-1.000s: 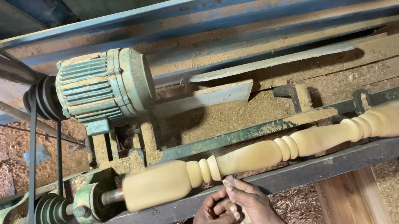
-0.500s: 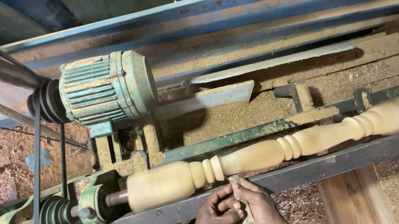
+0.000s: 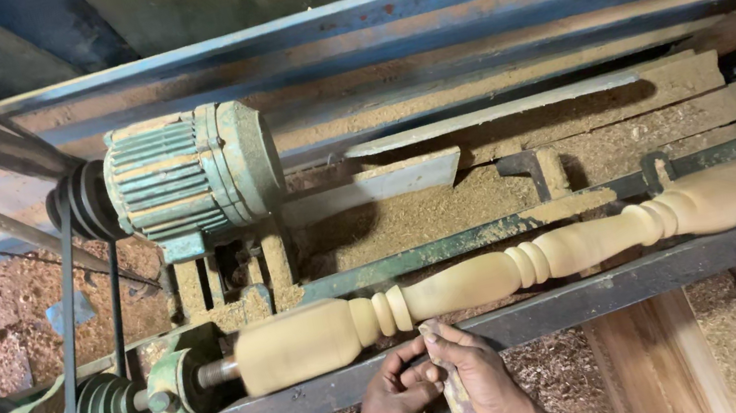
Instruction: The person shapes a piece of wood on a lathe using a chisel, periodically stopping the machine to apply sandpaper and a cloth for smoothing.
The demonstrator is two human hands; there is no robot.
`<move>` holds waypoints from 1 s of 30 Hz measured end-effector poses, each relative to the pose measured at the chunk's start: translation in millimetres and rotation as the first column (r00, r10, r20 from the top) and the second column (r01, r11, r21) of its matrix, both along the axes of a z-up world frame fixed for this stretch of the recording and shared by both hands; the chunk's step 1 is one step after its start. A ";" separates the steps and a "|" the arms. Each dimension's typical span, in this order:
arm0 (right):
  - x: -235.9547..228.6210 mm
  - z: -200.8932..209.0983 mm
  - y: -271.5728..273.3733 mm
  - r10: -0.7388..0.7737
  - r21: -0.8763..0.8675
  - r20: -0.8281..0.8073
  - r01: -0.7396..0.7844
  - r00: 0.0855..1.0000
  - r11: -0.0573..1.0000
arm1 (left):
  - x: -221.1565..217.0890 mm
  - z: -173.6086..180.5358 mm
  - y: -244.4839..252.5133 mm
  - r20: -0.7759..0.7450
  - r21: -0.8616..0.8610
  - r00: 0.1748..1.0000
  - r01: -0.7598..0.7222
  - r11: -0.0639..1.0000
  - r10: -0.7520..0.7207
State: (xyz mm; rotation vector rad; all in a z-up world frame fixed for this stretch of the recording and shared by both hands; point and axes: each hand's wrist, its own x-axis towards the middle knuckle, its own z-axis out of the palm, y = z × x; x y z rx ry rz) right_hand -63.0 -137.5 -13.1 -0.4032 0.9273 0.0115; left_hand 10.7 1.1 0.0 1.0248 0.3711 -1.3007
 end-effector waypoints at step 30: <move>3.6 8.1 17.2 -0.098 -0.149 0.029 0.101 0.995 0.984 | 7.2 8.1 -0.4 0.031 -0.118 0.999 0.034 0.992 -0.030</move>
